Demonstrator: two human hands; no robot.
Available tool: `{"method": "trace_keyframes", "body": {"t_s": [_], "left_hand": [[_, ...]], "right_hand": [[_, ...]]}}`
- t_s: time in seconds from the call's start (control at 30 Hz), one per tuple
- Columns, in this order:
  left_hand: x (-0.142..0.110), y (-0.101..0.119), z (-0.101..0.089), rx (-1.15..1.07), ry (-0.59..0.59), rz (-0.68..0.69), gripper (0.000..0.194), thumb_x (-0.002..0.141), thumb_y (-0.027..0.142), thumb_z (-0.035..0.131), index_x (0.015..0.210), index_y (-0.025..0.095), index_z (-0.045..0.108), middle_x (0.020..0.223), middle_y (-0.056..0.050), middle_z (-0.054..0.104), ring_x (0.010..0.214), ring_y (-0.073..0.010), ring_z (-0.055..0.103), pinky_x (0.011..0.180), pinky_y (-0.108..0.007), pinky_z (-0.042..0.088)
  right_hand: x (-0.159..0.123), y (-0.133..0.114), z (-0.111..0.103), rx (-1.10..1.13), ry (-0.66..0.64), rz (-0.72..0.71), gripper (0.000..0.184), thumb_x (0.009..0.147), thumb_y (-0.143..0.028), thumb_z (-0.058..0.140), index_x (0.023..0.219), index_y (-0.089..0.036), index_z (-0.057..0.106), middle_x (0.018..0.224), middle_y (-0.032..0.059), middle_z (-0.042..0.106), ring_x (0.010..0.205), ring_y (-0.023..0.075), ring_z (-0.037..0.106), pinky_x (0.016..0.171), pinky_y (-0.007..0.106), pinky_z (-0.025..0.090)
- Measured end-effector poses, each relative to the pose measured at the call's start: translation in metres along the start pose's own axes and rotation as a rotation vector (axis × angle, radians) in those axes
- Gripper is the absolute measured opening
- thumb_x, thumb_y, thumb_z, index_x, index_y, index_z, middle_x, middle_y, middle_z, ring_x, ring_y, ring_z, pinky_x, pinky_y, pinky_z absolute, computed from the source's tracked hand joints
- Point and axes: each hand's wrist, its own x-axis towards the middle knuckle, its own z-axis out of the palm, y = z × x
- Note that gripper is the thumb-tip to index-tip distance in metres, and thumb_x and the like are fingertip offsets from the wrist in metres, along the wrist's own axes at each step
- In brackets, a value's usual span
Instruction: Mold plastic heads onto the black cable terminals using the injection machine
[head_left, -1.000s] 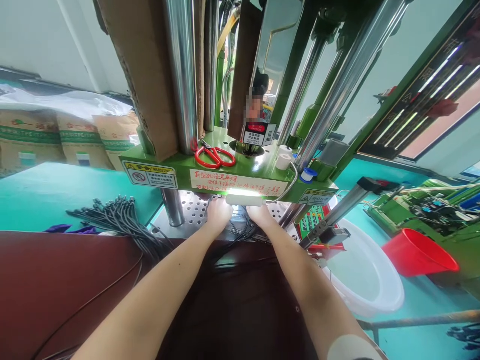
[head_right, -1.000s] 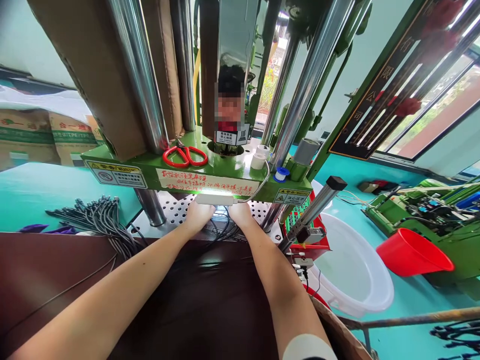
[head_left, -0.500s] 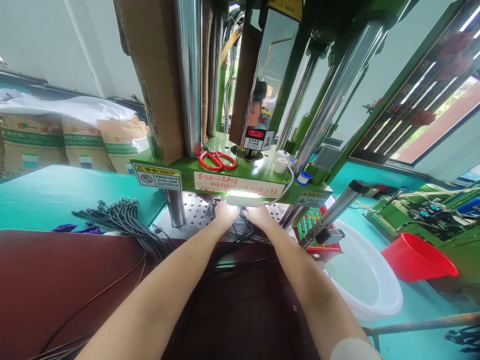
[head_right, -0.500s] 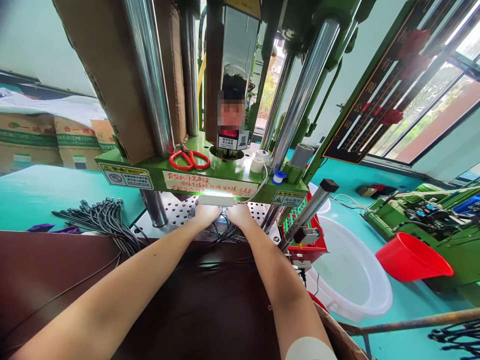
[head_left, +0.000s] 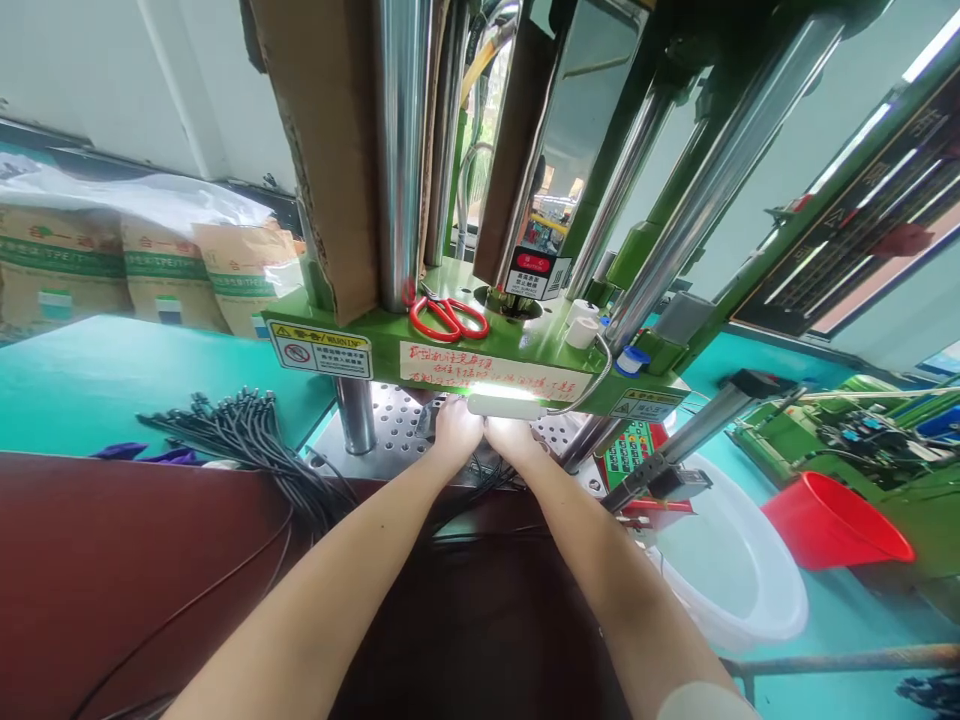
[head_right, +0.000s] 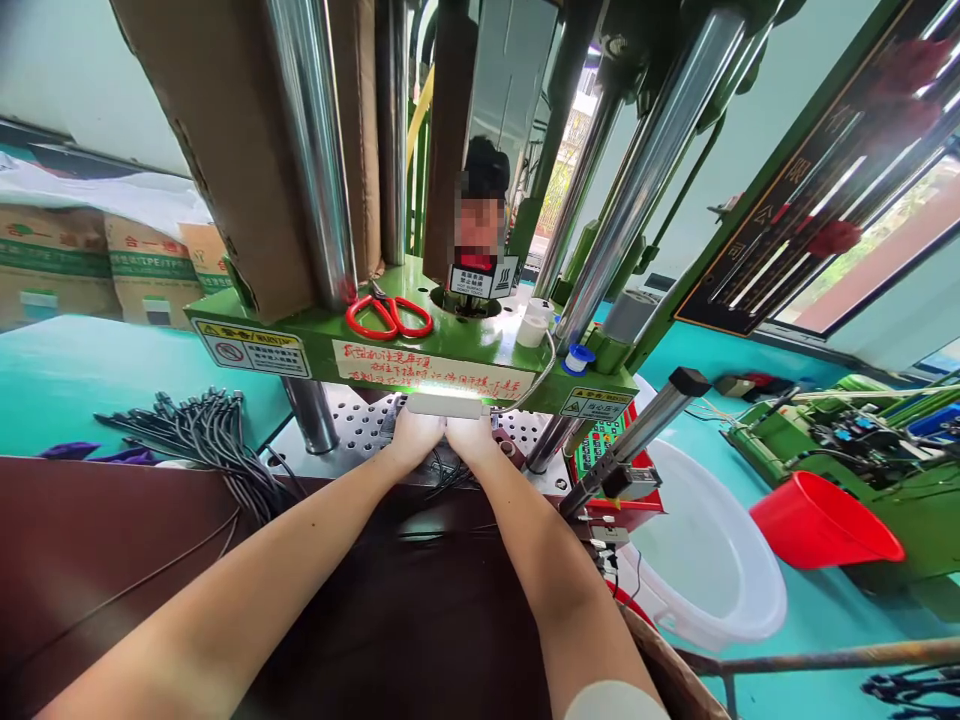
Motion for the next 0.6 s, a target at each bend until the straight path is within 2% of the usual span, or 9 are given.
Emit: {"method": "trace_keyframes", "body": {"t_s": [0.23,0.43,0.53,0.6], "left_hand": [[0.002,0.005,-0.001,0.042,0.029,0.012,0.031,0.080,0.016,0.038,0.091,0.013,0.066,0.090,-0.012,0.066,0.097,-0.0267,0.055,0.080,-0.036,0.042],[0.004,0.010,-0.006,0.093,0.080,0.001,0.034,0.082,0.017,0.037,0.102,0.011,0.063,0.104,-0.016,0.062,0.107,-0.0294,0.050,0.091,-0.043,0.036],[-0.003,0.005,-0.014,0.108,0.065,0.061,0.034,0.084,0.019,0.034,0.103,0.011,0.062,0.105,-0.019,0.061,0.108,-0.0297,0.049,0.092,-0.044,0.034],[-0.010,-0.001,-0.021,0.109,0.027,0.151,0.035,0.087,0.025,0.033,0.102,0.014,0.062,0.107,-0.016,0.061,0.110,-0.0279,0.048,0.094,-0.042,0.032]], "right_hand": [[0.001,0.005,-0.005,-0.024,0.008,-0.002,0.025,0.084,-0.017,0.043,0.098,-0.019,0.064,0.101,0.0082,0.066,0.099,0.0240,0.055,0.089,0.032,0.041],[-0.006,0.017,-0.007,-0.040,0.062,-0.044,0.029,0.089,-0.018,0.037,0.103,-0.018,0.062,0.103,0.0081,0.065,0.102,0.0218,0.054,0.092,0.032,0.038],[-0.015,0.025,-0.012,-0.043,0.064,-0.097,0.030,0.091,-0.020,0.035,0.105,-0.017,0.061,0.108,0.0099,0.063,0.104,0.0219,0.053,0.094,0.034,0.035],[-0.022,0.028,-0.016,-0.043,0.044,-0.143,0.029,0.092,-0.023,0.036,0.106,-0.017,0.061,0.111,0.0101,0.062,0.106,0.0218,0.052,0.095,0.034,0.034]]}}
